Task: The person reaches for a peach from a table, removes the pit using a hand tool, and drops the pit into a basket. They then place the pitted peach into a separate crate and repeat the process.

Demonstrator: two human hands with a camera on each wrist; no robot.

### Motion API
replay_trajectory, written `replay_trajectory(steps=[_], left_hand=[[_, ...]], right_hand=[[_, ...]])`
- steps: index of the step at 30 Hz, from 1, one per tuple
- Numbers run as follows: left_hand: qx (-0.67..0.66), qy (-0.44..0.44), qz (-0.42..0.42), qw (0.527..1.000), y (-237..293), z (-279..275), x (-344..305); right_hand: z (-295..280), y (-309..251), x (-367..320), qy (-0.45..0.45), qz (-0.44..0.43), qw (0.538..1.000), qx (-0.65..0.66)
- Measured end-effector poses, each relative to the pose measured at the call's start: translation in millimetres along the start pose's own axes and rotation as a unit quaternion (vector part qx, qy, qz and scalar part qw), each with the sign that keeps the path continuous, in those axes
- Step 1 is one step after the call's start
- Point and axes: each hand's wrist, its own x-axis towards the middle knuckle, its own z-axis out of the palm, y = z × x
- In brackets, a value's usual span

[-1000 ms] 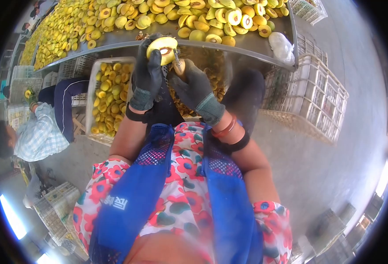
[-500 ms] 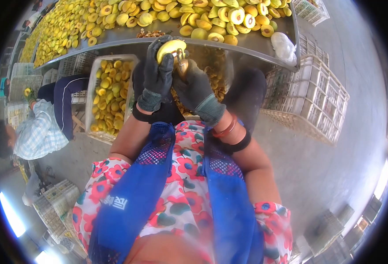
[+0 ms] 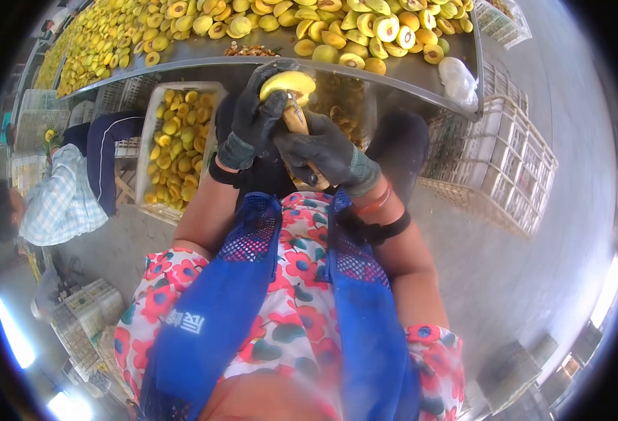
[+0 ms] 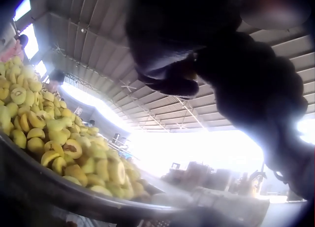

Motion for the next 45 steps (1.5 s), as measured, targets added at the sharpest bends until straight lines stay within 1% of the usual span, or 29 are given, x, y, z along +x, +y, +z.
replay_trajectory(steps=[3, 6, 7, 8, 10, 11, 13, 15, 17, 19, 21, 22, 23, 24, 25, 26, 27, 29, 31, 33, 34, 35, 36, 37, 38, 39, 41, 42, 45], left_hand=[[-0.087, -0.030, -0.090, 0.992, 16, -5, 1], [-0.131, -0.030, -0.119, 0.984, 1, -7, -5], [-0.076, -0.041, -0.064, 0.994, -14, -10, -5], [-0.129, -0.048, -0.104, 0.985, -4, -10, -3], [-0.176, -0.037, -0.092, 0.979, -2, -5, -4], [-0.186, 0.003, -0.109, 0.977, -1, -1, -4], [-0.206, 0.078, -0.140, 0.965, 3, 4, -6], [-0.068, 0.192, -0.211, 0.956, 15, -15, -7], [-0.039, 0.308, -0.178, 0.934, -13, -45, -16], [0.119, 0.344, -0.096, 0.926, -30, -91, -26], [0.188, 0.342, -0.128, 0.912, -40, -153, -59], [0.246, 0.305, -0.181, 0.902, -16, -175, -77], [0.125, 0.376, -0.256, 0.881, -29, -210, -105], [0.463, 0.183, -0.236, 0.835, -34, -247, -145], [0.757, 0.058, -0.122, 0.640, -39, -284, -186], [0.568, 0.238, -0.439, 0.654, -13, -269, -185], [0.576, 0.200, -0.502, 0.613, -29, -295, -222], [0.577, 0.162, -0.555, 0.577, -44, -311, -277], [0.552, 0.088, -0.635, 0.532, -52, -310, -297], [0.574, 0.061, -0.639, 0.509, -84, -324, -301], [0.589, 0.101, -0.585, 0.548, -100, -328, -288], [0.526, 0.164, -0.513, 0.659, -48, -251, -167], [0.569, 0.126, -0.252, 0.773, -93, -266, -166], [0.472, 0.157, -0.258, 0.828, -71, -219, -102], [0.433, 0.126, -0.186, 0.873, -90, -197, -69], [0.360, 0.126, -0.205, 0.901, -76, -150, -24], [0.433, 0.004, -0.237, 0.869, -86, -88, 34], [0.435, -0.076, -0.203, 0.874, -97, -63, 57], [0.499, -0.198, -0.251, 0.806, -140, 2, 98]], right_hand=[[3, 0, 0, 0.030, -0.001, 0.999, -0.025], [6, 6, 3, 0.041, -0.023, 0.998, -0.047], [3, 0, 0, 0.045, 0.036, 0.997, -0.059], [0, 2, 0, 0.005, 0.035, 0.999, 0.018], [-2, 9, 2, -0.063, 0.042, 0.982, 0.171], [4, 16, 6, 0.014, 0.014, 0.991, 0.129], [9, 20, 13, 0.045, -0.004, 0.997, 0.068], [13, 23, 16, 0.060, -0.030, 0.998, 0.013], [19, 23, 16, 0.096, -0.026, 0.995, -0.009], [8, 27, 19, 0.094, 0.002, 0.995, -0.045], [3, 35, 21, 0.111, 0.011, 0.990, -0.085], [1, 37, 21, 0.120, 0.014, 0.987, -0.105], [0, 38, 21, 0.125, 0.018, 0.986, -0.108], [-2, 39, 21, 0.130, 0.023, 0.985, -0.112], [-4, 40, 20, 0.133, 0.028, 0.984, -0.117], [-6, 41, 20, 0.134, 0.024, 0.983, -0.123], [-8, 41, 21, 0.135, 0.020, 0.982, -0.130], [-13, 43, 21, 0.139, 0.014, 0.982, -0.129], [-16, 48, 23, 0.152, 0.003, 0.982, -0.115], [-23, 52, 23, 0.155, 0.009, 0.982, -0.111], [-27, 53, 21, 0.157, 0.012, 0.981, -0.111], [-35, 49, 13, 0.184, 0.001, 0.977, -0.106], [-33, 51, 16, 0.187, -0.002, 0.978, -0.097], [-32, 52, 18, 0.186, -0.005, 0.979, -0.087], [-32, 51, 18, 0.197, -0.006, 0.976, -0.096], [-32, 50, 17, 0.207, -0.006, 0.973, -0.104], [-31, 49, 15, 0.225, -0.008, 0.968, -0.112], [-31, 48, 13, 0.232, -0.009, 0.966, -0.113], [-32, 43, 7, 0.252, -0.002, 0.960, -0.123]])
